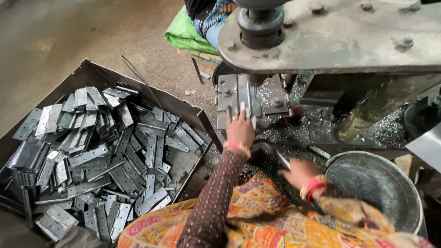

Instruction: The person operates a manual press machine to process metal pieces. They pick up a metal piece from a bin, place it under the press, and pull a lever to activate the machine, repeating this process continuously.

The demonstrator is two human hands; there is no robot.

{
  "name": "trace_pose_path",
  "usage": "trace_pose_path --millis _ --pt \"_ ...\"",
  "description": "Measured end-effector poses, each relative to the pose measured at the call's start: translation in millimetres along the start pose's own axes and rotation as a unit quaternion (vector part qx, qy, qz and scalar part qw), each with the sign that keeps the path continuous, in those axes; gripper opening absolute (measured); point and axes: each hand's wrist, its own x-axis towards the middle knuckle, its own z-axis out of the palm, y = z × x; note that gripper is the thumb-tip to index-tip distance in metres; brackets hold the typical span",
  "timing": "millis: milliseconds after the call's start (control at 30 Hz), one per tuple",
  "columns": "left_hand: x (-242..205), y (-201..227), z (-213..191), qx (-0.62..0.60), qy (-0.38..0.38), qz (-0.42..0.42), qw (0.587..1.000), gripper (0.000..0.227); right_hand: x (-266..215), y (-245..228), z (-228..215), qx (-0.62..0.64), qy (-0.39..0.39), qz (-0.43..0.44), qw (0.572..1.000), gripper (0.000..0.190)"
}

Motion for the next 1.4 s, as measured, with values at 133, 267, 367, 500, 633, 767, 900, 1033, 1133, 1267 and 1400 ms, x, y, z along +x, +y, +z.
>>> trace_pose_path --millis 133,267,367,500,633,767,900,1033,1133,1267,1400 --pt "26 -3 -4 -0.068 -0.121 -0.033 0.99 0.036 13 9 13 -0.008 0.036 -0.025 0.999 0.049" --pt "19 -4 -6 -0.083 -0.065 -0.03 0.994 0.032 -2 35 81 0.069 0.089 -0.032 0.993 0.05" --pt "16 -5 -4 -0.082 -0.047 -0.026 0.995 0.03 7 42 93 0.075 0.08 -0.005 0.994 0.052" --pt "14 -9 -9 -0.072 -0.018 -0.006 0.997 0.031 3 21 39 0.037 0.022 -0.017 0.999 0.052" --pt "35 -15 -10 -0.047 -0.072 -0.015 0.996 0.031 2 -3 -14 0.003 -0.016 -0.013 1.0 0.052" --pt "50 -26 -9 -0.07 -0.071 -0.029 0.995 0.03 -6 11 30 0.0 -0.036 0.018 0.999 0.049" --pt "53 -27 9 -0.075 0.026 -0.018 0.997 0.028 17 46 92 0.055 0.077 -0.025 0.995 0.05" --pt "61 -31 12 -0.075 -0.019 -0.024 0.997 0.029 16 39 91 0.029 0.06 -0.017 0.998 0.056" --pt "43 -25 -2 -0.065 -0.043 -0.019 0.997 0.031 -7 10 29 0.024 0.105 -0.001 0.994 0.055" --pt "1 -1 -33 0.05 -0.115 0.068 0.99 0.043 -37 -32 -46 0.122 0.313 -0.079 0.938 0.054" --pt "-78 31 -43 -0.009 0.02 0.024 0.999 0.045 -50 -39 -63 0.123 0.439 -0.156 0.876 0.061"
